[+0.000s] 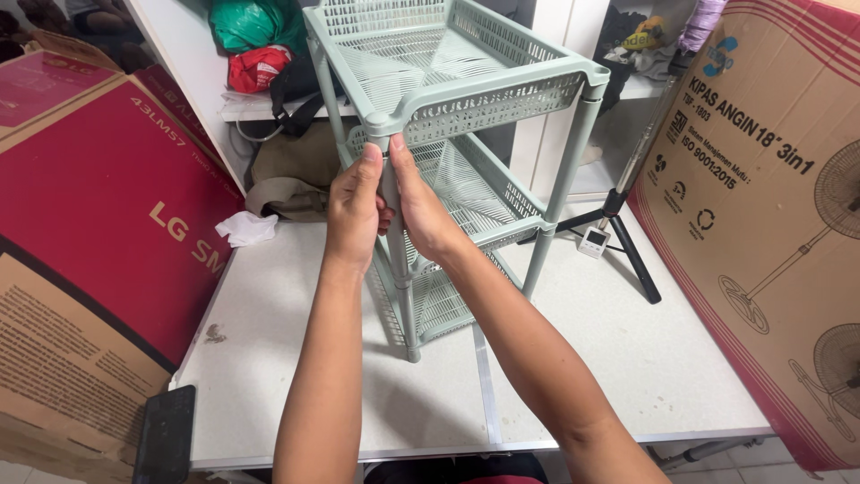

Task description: The person works with a light green plastic multi-tier storage rack on a white table. They press and adjust the assembled rack's shelves and posts, then pull the unit apart into trays and posts, and begin fitting the posts back into the tray openings to rebuild it.

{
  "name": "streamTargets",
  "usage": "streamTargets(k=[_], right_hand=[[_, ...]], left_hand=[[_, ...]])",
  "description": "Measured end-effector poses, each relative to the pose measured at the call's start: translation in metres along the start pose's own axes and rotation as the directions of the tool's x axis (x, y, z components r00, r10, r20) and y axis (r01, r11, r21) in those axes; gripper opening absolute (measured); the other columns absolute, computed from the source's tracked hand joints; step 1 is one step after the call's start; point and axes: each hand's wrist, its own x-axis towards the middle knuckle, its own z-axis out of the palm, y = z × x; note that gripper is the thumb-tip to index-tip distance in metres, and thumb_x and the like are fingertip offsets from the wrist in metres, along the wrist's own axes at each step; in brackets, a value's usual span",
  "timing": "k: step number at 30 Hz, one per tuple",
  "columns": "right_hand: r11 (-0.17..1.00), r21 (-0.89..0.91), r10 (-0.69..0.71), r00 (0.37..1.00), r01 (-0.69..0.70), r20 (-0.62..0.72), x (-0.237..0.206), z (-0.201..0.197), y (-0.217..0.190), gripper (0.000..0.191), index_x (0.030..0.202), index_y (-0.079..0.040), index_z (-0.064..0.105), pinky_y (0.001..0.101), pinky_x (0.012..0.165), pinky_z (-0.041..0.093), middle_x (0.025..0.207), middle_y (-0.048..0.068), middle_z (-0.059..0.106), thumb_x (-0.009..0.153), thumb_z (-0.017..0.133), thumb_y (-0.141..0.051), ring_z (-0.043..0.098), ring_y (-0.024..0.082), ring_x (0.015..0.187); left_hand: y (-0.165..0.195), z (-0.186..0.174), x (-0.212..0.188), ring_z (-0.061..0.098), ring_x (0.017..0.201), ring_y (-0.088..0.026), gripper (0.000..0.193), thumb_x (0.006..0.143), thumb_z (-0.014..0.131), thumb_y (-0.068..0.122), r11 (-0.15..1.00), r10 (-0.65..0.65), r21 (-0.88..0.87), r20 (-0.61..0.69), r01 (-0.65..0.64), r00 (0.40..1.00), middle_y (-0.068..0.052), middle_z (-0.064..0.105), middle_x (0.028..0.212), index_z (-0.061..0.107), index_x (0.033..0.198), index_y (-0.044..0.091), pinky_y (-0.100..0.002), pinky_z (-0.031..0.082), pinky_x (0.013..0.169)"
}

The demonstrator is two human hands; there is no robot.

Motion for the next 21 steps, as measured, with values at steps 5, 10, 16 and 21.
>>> streamTargets(k=[5, 10, 16, 21], right_hand=[[0.999, -0.029, -0.023, 0.998, 0.025, 0.052, -0.004, -0.001, -0.004, 0.073, 0.077, -0.010, 0.048, 0.0296, 0.059, 0.043, 0.064, 0.000, 0.044, 0.098, 0.033, -0.078, 0.046, 0.013, 0.059], [0.998, -0.040, 0.043, 0.999, -0.043, -0.004, -0.004, 0.001, -0.006, 0.068, 0.082, -0.012, 0.052, 0.0303, 0.059, 0.044, 0.069, 0.000, 0.049, 0.093, 0.034, -0.077, 0.048, 0.013, 0.061], [0.999, -0.035, 0.014, 0.999, -0.013, 0.041, -0.003, -0.001, -0.002, 0.069, 0.080, -0.012, 0.052, 0.0305, 0.059, 0.042, 0.069, 0.000, 0.047, 0.096, 0.036, -0.077, 0.046, 0.013, 0.062], [1.000, -0.021, -0.004, 0.998, 0.005, 0.056, 0.000, -0.003, 0.003, 0.068, 0.079, -0.011, 0.052, 0.0292, 0.061, 0.041, 0.067, 0.000, 0.046, 0.098, 0.035, -0.075, 0.047, 0.014, 0.062]], left_hand=[[0.015, -0.001, -0.003, 0.046, 0.047, -0.002, 0.044, 0.099, 0.059, 0.054, 1.000, -0.011, -0.014, 0.019, 0.011, 1.000, 0.009, 0.047, 0.059, 0.068, 0.082, 0.015, -0.019, 0.035, 0.042], [0.023, 0.005, -0.007, 0.043, 0.048, -0.001, 0.043, 0.101, 0.058, 0.052, 1.000, 0.022, -0.018, 0.041, -0.021, 0.999, 0.009, 0.050, 0.060, 0.071, 0.087, 0.013, -0.019, 0.033, 0.042], [0.030, 0.011, -0.010, 0.040, 0.048, 0.001, 0.041, 0.104, 0.058, 0.048, 0.995, 0.091, -0.037, -0.043, -0.092, 0.995, 0.009, 0.049, 0.061, 0.066, 0.086, 0.012, -0.019, 0.029, 0.041], [0.035, 0.011, -0.009, 0.038, 0.044, 0.000, 0.040, 0.103, 0.059, 0.046, 0.995, 0.082, -0.046, -0.054, -0.085, 0.995, 0.008, 0.048, 0.058, 0.063, 0.083, 0.011, -0.021, 0.028, 0.037]])
